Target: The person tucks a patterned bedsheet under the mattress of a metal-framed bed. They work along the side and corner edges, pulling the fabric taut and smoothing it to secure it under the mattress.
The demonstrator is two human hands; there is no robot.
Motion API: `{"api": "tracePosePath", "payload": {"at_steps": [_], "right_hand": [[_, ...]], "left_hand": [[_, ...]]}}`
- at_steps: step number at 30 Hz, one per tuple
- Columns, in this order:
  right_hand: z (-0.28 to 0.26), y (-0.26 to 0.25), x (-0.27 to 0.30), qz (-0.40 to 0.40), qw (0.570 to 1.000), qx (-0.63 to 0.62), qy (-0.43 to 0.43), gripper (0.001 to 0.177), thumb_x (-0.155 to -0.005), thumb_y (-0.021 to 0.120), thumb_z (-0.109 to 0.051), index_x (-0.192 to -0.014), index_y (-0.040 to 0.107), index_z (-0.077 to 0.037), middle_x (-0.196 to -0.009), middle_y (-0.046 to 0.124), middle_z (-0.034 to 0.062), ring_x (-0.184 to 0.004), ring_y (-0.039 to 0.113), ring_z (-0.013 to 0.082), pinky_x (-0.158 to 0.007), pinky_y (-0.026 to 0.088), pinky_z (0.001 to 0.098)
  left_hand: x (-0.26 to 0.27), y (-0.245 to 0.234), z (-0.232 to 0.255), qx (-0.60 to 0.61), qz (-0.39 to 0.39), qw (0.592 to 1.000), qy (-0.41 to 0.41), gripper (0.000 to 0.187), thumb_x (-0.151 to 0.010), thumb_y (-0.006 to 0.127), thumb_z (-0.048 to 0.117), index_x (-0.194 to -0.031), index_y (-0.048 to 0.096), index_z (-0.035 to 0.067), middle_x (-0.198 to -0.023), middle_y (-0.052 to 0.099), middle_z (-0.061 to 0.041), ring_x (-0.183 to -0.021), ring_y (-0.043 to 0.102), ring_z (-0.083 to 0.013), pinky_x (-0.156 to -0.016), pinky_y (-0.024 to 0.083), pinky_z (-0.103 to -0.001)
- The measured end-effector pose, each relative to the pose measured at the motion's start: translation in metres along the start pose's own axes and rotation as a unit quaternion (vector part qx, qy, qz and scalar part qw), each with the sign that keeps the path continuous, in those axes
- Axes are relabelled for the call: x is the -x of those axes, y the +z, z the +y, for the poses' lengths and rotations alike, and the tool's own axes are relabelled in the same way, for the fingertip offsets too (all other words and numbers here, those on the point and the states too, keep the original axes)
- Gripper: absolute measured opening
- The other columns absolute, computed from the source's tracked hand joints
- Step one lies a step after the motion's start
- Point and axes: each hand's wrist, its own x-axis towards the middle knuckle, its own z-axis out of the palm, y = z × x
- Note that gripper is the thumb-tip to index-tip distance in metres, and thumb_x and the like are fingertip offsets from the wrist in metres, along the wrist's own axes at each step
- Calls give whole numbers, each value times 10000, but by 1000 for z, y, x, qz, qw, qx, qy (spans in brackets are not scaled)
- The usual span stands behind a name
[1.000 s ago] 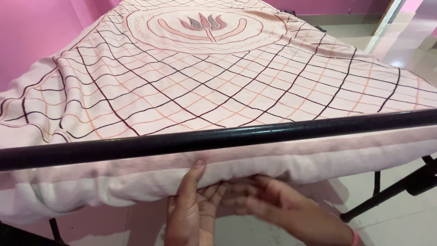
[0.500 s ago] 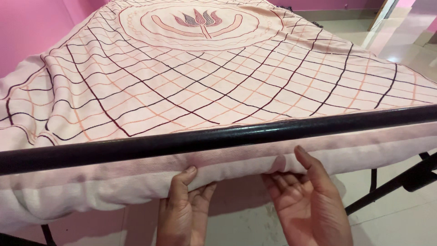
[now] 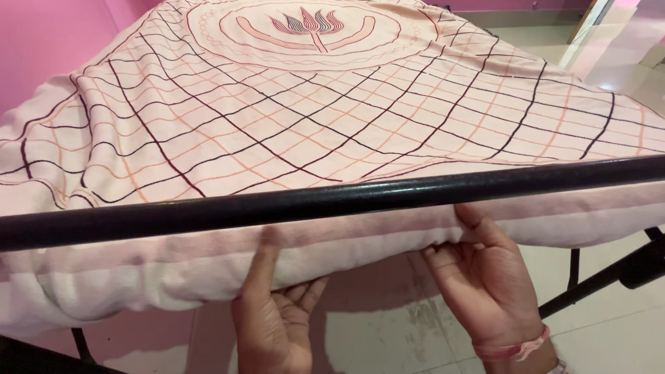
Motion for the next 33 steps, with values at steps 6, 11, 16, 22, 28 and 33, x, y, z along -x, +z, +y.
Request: {"api": "tracePosePath", "payload": {"at_steps": [6, 11, 16, 22, 28, 33], "right_hand": [[11, 27, 19, 1, 999, 17, -27, 403, -928, 445, -140, -1275, 588, 8, -1310, 672, 167, -1225, 628, 337, -1052, 423, 505], [7, 15, 9, 11, 996, 63, -66, 310, -965, 456, -121, -1208, 622, -23, -1218, 698, 110, -1166, 660, 280, -1063, 448, 467], [-6, -8, 1, -69, 974, 195, -91, 164, -1048, 563, -165, -1063, 678, -50, -974, 720, 78, -930, 673, 219, -886, 516, 441], [-45, -12, 8, 14, 859, 511, 22, 415, -1031, 550, -363, -1029, 711, 19, -916, 744, 172, -920, 768, 281, -903, 587, 455], [-72, -6, 22, 122, 722, 664, 150, 801, -1002, 274, -647, -1152, 652, 43, -918, 759, 248, -956, 764, 330, -972, 550, 432], [-83, -27, 13, 95, 823, 556, 65, 1004, -973, 151, -778, -1162, 636, 80, -871, 751, 326, -887, 762, 399, -909, 584, 511]], "left_hand": [[-8, -8, -4, 42, -63, 996, 45, 595, -716, 669, 116, -1297, 546, 70, -1123, 674, -103, -1047, 703, -252, -905, 575, -466], [-13, -15, -10, 2, -53, 995, 85, 618, -775, 697, 123, -1376, 557, 90, -1166, 679, -135, -1029, 713, -282, -806, 616, -481], [-7, -14, -9, -102, -38, 980, 166, 492, -778, 645, 146, -1242, 619, -14, -1023, 703, -144, -817, 709, -232, -573, 565, -375], [-7, -19, -13, -137, -22, 969, 204, 496, -813, 708, 191, -1275, 617, 34, -950, 713, -119, -676, 670, -213, -422, 490, -347], [-4, -18, -11, -222, 6, 975, 27, 583, -882, 667, 455, -1250, 629, 4, -754, 707, -282, -482, 626, -328, -395, 408, -381], [10, -2, -14, -173, -28, 980, -92, 660, -852, 692, 574, -1213, 680, 20, -863, 786, -201, -648, 758, -291, -569, 593, -358]]}}
